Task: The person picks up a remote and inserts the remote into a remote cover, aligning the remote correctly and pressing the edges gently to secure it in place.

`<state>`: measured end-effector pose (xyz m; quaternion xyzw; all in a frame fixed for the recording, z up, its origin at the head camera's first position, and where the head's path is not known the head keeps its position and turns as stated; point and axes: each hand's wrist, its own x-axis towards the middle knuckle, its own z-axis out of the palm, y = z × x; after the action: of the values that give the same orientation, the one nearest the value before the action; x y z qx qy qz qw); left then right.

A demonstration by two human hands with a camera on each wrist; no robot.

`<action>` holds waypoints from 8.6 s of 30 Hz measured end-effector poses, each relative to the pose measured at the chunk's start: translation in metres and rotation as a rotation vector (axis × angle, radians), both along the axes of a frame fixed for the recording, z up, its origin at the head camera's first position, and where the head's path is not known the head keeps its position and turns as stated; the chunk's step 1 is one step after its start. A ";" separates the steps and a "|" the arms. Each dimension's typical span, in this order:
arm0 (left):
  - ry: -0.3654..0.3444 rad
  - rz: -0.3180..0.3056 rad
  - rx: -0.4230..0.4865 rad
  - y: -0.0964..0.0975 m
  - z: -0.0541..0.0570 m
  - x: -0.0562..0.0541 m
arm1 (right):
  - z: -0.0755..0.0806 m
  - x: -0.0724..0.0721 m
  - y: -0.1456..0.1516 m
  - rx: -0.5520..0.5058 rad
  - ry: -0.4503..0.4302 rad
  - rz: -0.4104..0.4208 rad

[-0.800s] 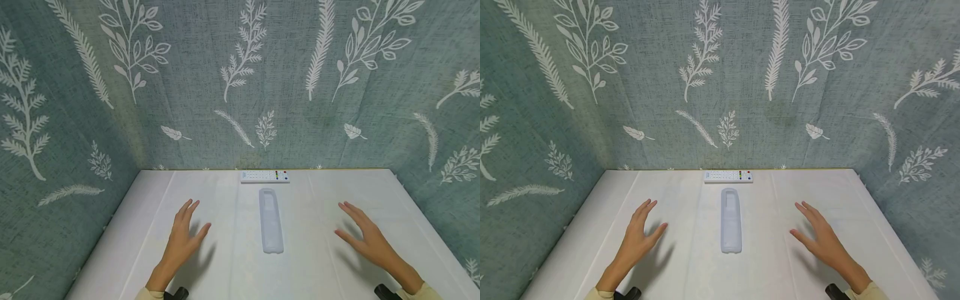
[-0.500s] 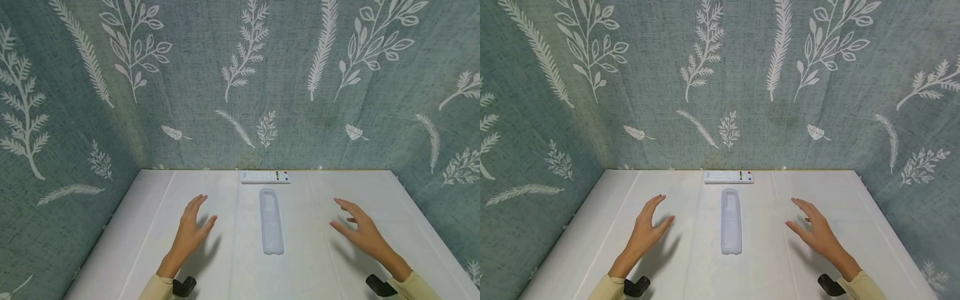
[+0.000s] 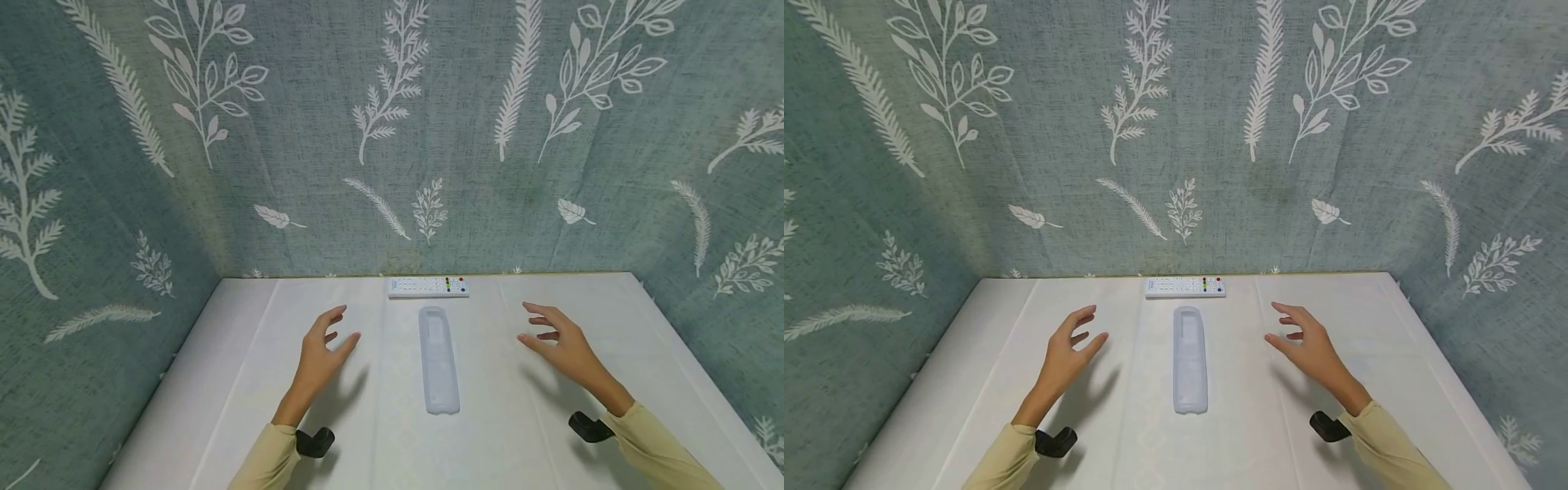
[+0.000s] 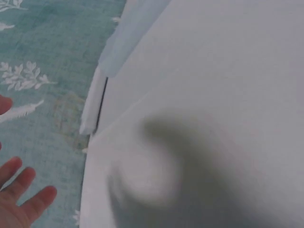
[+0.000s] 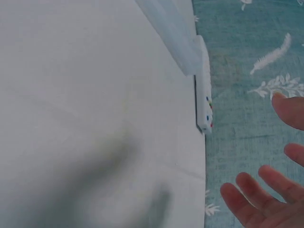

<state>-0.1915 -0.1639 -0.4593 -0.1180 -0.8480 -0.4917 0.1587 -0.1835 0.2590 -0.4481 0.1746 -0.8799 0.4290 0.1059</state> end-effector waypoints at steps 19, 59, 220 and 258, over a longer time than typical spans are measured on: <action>-0.105 0.004 0.136 0.024 -0.001 -0.046 | -0.008 -0.056 -0.029 -0.196 -0.189 -0.015; -0.242 -0.098 0.198 0.062 -0.028 -0.121 | -0.042 -0.143 -0.079 -0.079 -0.225 -0.066; -0.335 -0.251 0.538 0.077 0.022 0.017 | 0.001 -0.084 -0.081 -0.690 -0.375 0.112; -0.325 -0.305 0.581 0.083 0.023 0.042 | 0.010 -0.066 -0.092 -0.671 -0.443 0.152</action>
<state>-0.1499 -0.0813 -0.4358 -0.1137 -0.6598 -0.7424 -0.0262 -0.2494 0.1675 -0.4381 0.0984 -0.6771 0.7262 -0.0670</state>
